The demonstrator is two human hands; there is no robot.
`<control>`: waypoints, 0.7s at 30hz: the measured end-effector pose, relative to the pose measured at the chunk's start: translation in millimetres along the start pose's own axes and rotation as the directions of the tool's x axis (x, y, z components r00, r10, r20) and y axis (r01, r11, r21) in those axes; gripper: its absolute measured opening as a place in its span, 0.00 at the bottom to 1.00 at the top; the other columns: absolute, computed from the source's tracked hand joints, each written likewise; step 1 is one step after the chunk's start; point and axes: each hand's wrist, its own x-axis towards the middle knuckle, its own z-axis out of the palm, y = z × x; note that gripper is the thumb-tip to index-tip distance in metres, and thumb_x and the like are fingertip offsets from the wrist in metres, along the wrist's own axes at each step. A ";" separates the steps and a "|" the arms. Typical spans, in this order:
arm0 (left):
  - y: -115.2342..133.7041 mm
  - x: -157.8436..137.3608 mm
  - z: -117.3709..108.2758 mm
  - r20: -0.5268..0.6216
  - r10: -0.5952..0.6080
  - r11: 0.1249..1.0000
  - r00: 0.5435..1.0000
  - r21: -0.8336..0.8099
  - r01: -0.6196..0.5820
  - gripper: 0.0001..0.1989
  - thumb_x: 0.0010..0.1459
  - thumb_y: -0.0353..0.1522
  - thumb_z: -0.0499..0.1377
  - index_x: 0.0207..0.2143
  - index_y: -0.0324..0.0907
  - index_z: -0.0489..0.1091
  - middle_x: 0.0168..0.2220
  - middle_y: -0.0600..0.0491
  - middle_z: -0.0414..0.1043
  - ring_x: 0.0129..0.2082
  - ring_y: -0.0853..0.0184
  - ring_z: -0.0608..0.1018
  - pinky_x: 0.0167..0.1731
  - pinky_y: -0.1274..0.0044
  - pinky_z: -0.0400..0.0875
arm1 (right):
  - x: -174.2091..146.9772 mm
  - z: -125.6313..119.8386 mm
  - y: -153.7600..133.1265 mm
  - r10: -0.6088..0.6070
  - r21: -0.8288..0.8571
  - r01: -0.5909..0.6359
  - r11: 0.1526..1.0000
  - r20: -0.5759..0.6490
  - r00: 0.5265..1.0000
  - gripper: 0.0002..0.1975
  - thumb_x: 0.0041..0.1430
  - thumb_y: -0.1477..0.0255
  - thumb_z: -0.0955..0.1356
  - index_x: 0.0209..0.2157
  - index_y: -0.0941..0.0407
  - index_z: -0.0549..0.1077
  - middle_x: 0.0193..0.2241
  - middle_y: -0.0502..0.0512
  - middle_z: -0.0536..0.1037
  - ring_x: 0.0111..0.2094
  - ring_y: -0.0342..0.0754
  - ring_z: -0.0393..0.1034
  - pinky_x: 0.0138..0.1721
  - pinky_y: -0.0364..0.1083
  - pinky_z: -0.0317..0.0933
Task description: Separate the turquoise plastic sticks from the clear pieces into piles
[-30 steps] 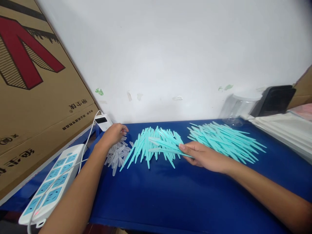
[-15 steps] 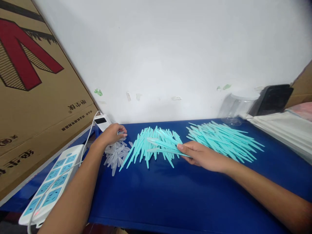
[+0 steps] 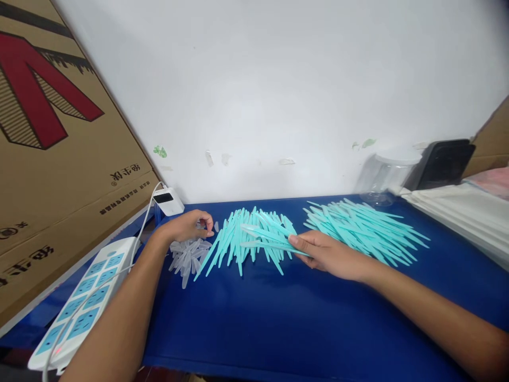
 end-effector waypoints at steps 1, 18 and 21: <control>0.9 0.3 0.5 -0.003 -0.002 1.000 1.000 -0.028 0.002 0.20 0.54 0.50 0.67 0.28 0.42 0.72 0.30 0.53 0.74 0.30 0.65 0.71 0.31 0.76 0.65 | -0.3 -0.3 0.2 0.004 -0.003 -0.004 1.000 -0.004 1.000 0.32 0.66 0.40 0.61 0.23 0.54 0.60 0.19 0.44 0.58 0.21 0.40 0.50 0.26 0.44 0.49; -34.2 33.8 38.1 -0.374 0.081 0.979 0.924 0.206 -0.002 0.16 0.63 0.46 0.62 0.36 0.42 0.77 0.38 0.45 0.78 0.42 0.54 0.77 0.43 0.66 0.70 | 0.2 0.4 1.1 0.022 0.010 -0.021 1.000 -0.033 0.999 0.32 0.66 0.41 0.62 0.24 0.54 0.61 0.21 0.44 0.59 0.21 0.40 0.51 0.28 0.44 0.52; -28.5 34.3 38.5 -0.361 0.032 0.990 0.932 0.142 0.021 0.16 0.62 0.46 0.62 0.34 0.42 0.76 0.35 0.47 0.78 0.36 0.57 0.77 0.37 0.68 0.70 | -0.2 0.8 0.3 0.028 0.005 -0.028 1.000 -0.033 0.999 0.32 0.65 0.40 0.62 0.24 0.54 0.61 0.20 0.44 0.59 0.21 0.41 0.51 0.27 0.44 0.52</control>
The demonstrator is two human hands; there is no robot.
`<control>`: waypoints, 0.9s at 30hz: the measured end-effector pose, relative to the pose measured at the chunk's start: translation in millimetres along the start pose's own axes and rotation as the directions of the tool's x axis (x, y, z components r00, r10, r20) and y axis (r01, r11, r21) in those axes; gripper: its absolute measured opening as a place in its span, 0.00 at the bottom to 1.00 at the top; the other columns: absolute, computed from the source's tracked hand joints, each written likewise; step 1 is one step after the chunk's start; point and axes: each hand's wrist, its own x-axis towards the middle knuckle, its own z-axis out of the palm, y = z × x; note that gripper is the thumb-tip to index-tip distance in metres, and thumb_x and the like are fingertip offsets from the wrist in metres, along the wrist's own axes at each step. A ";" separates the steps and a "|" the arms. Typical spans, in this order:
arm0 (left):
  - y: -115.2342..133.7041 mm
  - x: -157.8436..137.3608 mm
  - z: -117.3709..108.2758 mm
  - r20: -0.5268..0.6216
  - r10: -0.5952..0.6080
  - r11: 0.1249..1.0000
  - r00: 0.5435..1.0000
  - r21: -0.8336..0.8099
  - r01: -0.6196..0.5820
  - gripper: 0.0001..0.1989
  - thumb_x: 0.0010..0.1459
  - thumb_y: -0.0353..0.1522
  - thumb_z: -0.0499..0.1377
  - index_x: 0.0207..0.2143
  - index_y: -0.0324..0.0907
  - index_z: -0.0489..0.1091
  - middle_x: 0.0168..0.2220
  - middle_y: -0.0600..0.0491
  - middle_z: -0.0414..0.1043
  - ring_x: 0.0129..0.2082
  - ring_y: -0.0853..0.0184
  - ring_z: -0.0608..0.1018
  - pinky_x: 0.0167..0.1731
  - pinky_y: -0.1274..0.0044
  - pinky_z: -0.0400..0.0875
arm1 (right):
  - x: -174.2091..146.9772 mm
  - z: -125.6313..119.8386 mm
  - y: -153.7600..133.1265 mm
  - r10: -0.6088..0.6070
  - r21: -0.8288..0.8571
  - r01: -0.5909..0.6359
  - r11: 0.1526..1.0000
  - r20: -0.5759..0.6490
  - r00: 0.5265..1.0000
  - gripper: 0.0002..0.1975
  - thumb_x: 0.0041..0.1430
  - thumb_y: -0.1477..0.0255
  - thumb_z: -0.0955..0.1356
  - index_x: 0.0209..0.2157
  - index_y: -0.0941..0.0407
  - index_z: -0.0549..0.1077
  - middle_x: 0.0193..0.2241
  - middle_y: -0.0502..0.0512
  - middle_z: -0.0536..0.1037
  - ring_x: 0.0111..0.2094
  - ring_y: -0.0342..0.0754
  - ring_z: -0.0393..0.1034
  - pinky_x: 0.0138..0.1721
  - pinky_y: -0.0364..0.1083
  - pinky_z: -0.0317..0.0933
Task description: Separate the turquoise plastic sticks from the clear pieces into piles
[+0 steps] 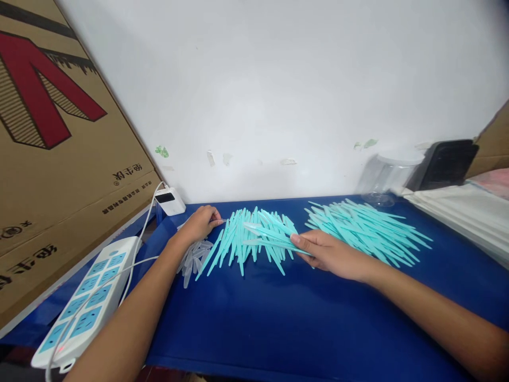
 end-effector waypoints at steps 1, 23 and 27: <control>4.9 -0.3 -2.3 -0.003 -0.009 0.999 1.000 -0.047 0.009 0.16 0.62 0.46 0.62 0.34 0.42 0.75 0.34 0.48 0.78 0.35 0.58 0.78 0.37 0.69 0.70 | -0.1 0.2 -0.3 0.002 -0.005 -0.002 1.000 -0.001 1.000 0.32 0.65 0.40 0.62 0.24 0.54 0.61 0.20 0.44 0.59 0.21 0.41 0.51 0.27 0.45 0.52; 95.7 -13.2 -17.5 0.027 0.044 0.695 0.999 -0.719 -0.011 0.22 0.57 0.48 0.70 0.45 0.39 0.83 0.42 0.44 0.84 0.45 0.55 0.84 0.49 0.67 0.78 | 3.5 -2.3 9.8 -0.061 -0.013 0.062 0.998 0.093 0.994 0.32 0.68 0.42 0.61 0.24 0.54 0.60 0.19 0.44 0.58 0.21 0.40 0.50 0.26 0.44 0.50; 99.9 -15.0 -17.0 0.049 0.073 0.689 0.996 -0.724 -0.014 0.20 0.59 0.46 0.70 0.45 0.40 0.82 0.40 0.44 0.85 0.45 0.55 0.85 0.48 0.67 0.78 | 3.5 -1.3 9.1 -0.078 -0.022 0.082 0.996 0.115 0.990 0.32 0.69 0.42 0.60 0.23 0.54 0.59 0.19 0.44 0.57 0.20 0.40 0.50 0.26 0.44 0.50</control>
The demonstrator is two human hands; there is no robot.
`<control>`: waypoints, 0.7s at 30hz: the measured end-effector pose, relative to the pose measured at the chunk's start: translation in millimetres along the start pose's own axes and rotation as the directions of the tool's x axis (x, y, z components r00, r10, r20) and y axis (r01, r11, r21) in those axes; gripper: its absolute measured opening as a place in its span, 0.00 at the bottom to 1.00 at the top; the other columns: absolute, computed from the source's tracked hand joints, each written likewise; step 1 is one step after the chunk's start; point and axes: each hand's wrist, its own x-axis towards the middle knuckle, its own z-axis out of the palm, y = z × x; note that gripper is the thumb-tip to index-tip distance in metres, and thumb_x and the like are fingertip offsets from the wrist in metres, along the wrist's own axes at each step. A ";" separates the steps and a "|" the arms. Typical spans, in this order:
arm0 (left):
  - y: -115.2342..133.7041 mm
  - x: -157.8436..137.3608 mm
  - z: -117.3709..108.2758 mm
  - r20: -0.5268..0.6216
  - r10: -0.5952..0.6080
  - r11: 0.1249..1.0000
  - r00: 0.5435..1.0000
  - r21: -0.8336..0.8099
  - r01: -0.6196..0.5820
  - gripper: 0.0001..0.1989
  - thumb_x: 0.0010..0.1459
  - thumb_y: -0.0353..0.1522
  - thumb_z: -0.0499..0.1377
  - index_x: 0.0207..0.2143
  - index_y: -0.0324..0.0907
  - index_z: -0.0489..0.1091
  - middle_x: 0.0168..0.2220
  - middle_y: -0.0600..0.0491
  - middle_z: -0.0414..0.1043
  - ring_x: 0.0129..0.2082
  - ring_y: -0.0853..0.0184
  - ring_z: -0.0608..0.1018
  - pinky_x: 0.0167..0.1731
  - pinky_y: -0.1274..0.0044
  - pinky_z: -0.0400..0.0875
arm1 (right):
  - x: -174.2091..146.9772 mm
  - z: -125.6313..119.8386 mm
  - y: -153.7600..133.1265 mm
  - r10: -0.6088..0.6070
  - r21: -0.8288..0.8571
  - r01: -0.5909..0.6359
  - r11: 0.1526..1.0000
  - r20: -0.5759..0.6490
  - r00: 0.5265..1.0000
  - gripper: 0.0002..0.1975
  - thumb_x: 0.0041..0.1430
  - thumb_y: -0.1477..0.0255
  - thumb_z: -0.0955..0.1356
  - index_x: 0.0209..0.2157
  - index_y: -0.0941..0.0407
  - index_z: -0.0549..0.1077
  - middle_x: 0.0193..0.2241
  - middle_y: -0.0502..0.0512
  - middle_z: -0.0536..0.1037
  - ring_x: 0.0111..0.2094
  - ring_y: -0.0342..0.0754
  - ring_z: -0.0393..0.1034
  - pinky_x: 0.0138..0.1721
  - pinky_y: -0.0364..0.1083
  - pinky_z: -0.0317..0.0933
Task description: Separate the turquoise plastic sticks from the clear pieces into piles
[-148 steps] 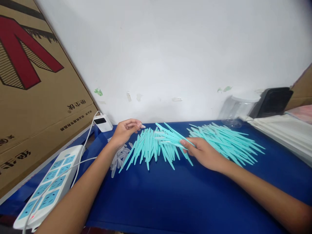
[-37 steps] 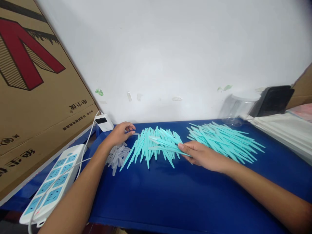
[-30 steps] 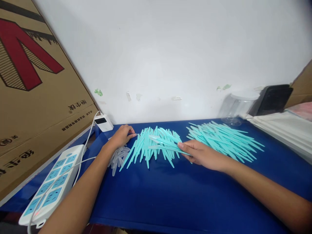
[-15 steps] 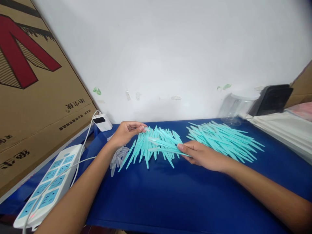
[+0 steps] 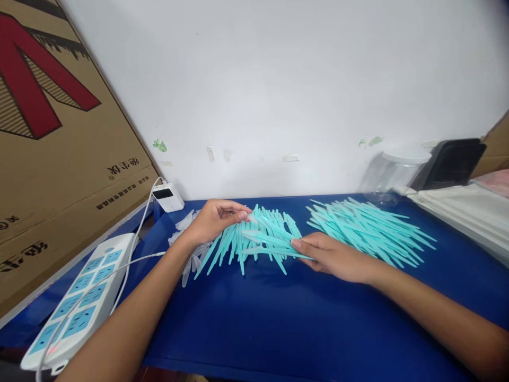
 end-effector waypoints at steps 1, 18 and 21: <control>0.3 -0.3 0.5 0.001 -0.002 1.000 1.000 0.000 0.002 0.20 0.59 0.45 0.70 0.44 0.40 0.82 0.40 0.44 0.85 0.44 0.55 0.85 0.47 0.67 0.79 | 0.1 0.1 -0.1 -0.002 0.000 0.002 1.000 0.004 1.000 0.32 0.69 0.42 0.60 0.23 0.54 0.59 0.19 0.43 0.57 0.20 0.40 0.50 0.26 0.44 0.50; -4.3 -0.7 -3.1 -0.057 0.008 1.000 0.998 -0.011 -0.009 0.19 0.59 0.45 0.70 0.44 0.39 0.81 0.39 0.44 0.84 0.38 0.59 0.84 0.43 0.69 0.79 | -1.4 -2.2 -2.2 0.004 -0.017 -0.003 1.000 0.005 1.000 0.33 0.68 0.41 0.59 0.23 0.54 0.59 0.19 0.44 0.58 0.20 0.40 0.50 0.26 0.44 0.49; -3.4 -0.5 -1.6 -0.051 0.010 0.999 0.999 -0.034 -0.012 0.18 0.58 0.44 0.70 0.43 0.39 0.81 0.39 0.45 0.84 0.38 0.59 0.84 0.42 0.69 0.80 | -0.7 -1.8 -1.7 -0.006 -0.015 0.006 1.000 0.018 1.000 0.32 0.70 0.43 0.59 0.23 0.54 0.59 0.19 0.44 0.58 0.20 0.40 0.50 0.27 0.44 0.49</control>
